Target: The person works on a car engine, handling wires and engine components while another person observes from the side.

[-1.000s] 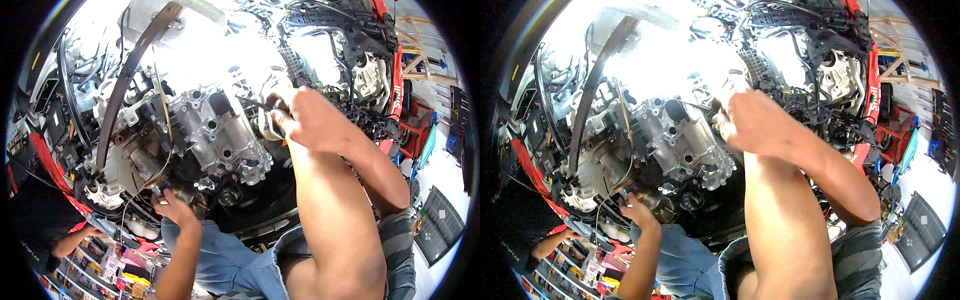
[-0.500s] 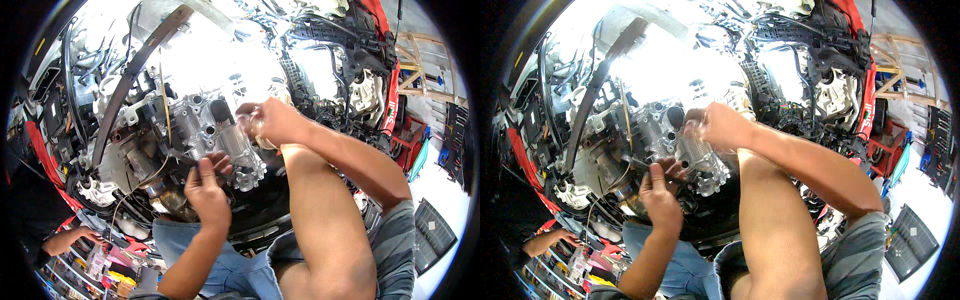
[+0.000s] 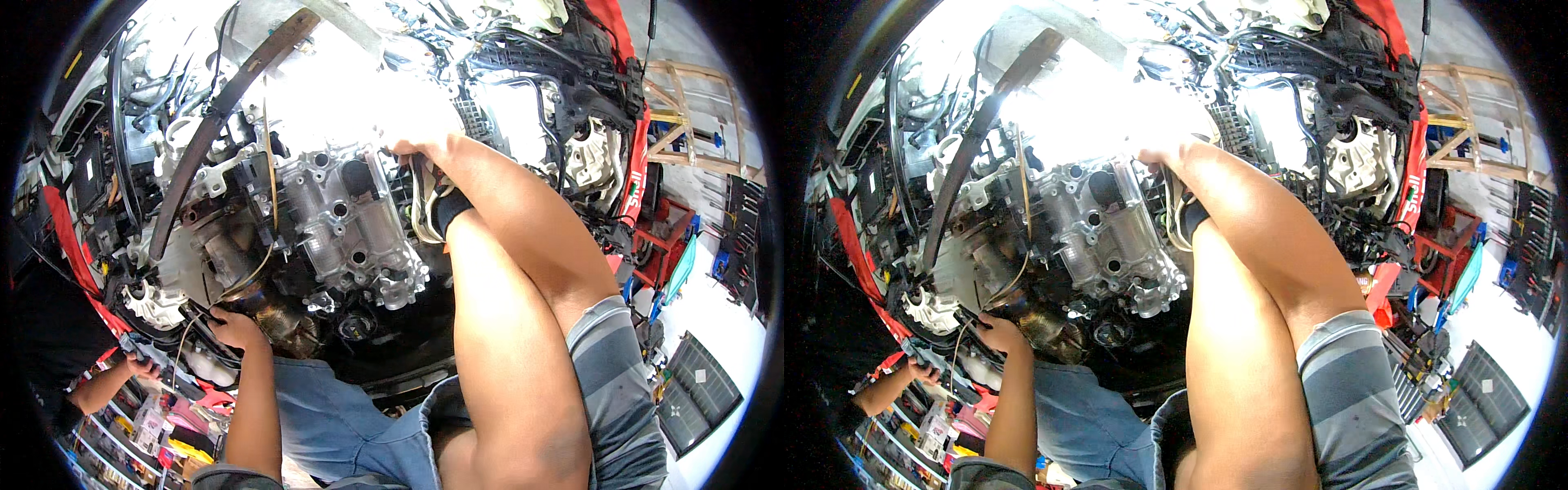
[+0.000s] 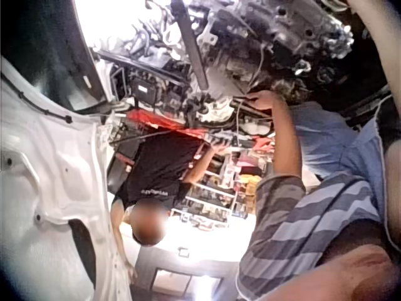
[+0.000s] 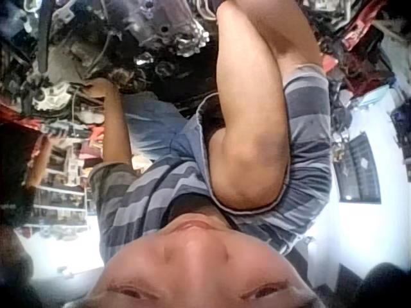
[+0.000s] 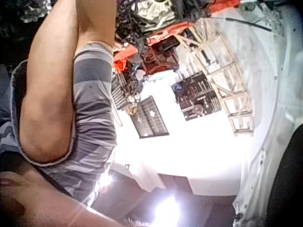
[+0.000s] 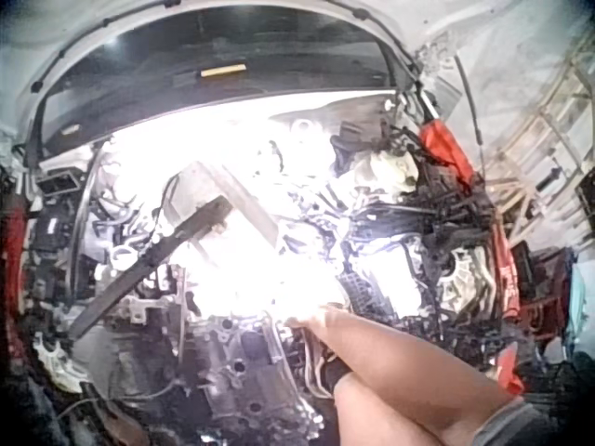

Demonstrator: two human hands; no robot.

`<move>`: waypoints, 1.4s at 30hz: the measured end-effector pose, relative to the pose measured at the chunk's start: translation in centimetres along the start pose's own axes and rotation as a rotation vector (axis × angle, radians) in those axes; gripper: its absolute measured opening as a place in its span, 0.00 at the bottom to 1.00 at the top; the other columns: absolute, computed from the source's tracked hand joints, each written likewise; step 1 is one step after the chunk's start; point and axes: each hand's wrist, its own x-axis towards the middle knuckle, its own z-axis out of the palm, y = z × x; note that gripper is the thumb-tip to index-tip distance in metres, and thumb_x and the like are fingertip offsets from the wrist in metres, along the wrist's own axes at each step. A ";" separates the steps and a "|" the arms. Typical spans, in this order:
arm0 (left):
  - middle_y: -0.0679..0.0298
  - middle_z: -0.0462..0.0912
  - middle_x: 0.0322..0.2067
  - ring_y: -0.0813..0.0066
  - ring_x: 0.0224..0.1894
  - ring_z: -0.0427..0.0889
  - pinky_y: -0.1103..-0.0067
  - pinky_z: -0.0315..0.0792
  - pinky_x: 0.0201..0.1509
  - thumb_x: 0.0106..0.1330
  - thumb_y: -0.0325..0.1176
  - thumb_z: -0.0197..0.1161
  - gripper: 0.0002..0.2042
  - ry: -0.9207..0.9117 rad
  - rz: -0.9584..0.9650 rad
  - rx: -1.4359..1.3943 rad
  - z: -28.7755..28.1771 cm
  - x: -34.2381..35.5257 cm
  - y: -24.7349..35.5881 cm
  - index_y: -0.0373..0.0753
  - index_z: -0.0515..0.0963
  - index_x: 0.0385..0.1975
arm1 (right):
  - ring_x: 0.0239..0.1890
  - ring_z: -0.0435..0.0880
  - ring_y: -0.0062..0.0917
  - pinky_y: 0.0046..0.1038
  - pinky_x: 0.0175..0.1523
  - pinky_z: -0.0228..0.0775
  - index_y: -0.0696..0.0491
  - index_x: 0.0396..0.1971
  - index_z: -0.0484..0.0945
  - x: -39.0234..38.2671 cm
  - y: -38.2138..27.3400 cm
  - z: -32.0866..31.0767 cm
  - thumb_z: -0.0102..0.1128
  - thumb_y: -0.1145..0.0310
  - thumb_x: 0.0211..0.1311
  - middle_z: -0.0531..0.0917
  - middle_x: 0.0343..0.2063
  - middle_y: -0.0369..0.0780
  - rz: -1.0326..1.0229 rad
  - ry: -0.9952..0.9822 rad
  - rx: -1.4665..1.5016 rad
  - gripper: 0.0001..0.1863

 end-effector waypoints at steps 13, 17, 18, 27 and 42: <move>0.35 0.75 0.51 0.40 0.52 0.75 0.62 0.69 0.54 0.72 0.51 0.49 0.31 -0.016 -0.063 0.030 0.9 -0.3 0.1 0.20 0.71 0.52 | 0.25 0.83 0.31 0.33 0.35 0.76 0.53 0.28 0.84 0.6 -0.4 0.2 0.59 0.69 0.55 0.86 0.24 0.42 0.108 0.037 0.131 0.07; 0.35 0.75 0.50 0.40 0.51 0.76 0.62 0.69 0.54 0.72 0.50 0.50 0.30 0.014 -0.006 0.010 1.1 0.1 -0.7 0.20 0.71 0.52 | 0.25 0.84 0.30 0.33 0.35 0.76 0.53 0.28 0.84 0.8 -0.7 -0.1 0.59 0.68 0.56 0.86 0.23 0.41 0.107 0.042 0.081 0.07; 0.35 0.75 0.50 0.40 0.51 0.76 0.62 0.69 0.54 0.72 0.50 0.50 0.30 0.013 -0.006 0.011 1.1 0.1 -0.8 0.20 0.71 0.52 | 0.25 0.84 0.29 0.32 0.35 0.76 0.53 0.28 0.84 0.7 -0.6 -0.2 0.59 0.68 0.57 0.86 0.23 0.40 0.101 0.039 0.027 0.07; 0.36 0.75 0.51 0.40 0.52 0.76 0.63 0.69 0.55 0.72 0.50 0.50 0.30 0.003 -0.044 0.014 0.6 0.0 -0.1 0.20 0.71 0.52 | 0.26 0.84 0.28 0.33 0.36 0.76 0.51 0.26 0.86 0.9 -0.7 -0.3 0.62 0.68 0.53 0.86 0.24 0.41 0.163 0.103 0.160 0.06; 0.34 0.75 0.50 0.40 0.52 0.75 0.63 0.69 0.57 0.71 0.50 0.51 0.31 -0.023 -0.039 -0.018 0.3 -0.3 0.5 0.18 0.71 0.51 | 0.25 0.81 0.24 0.30 0.35 0.74 0.49 0.21 0.85 1.4 3.6 1.9 0.68 0.63 0.44 0.84 0.21 0.36 -0.244 0.303 -0.162 0.06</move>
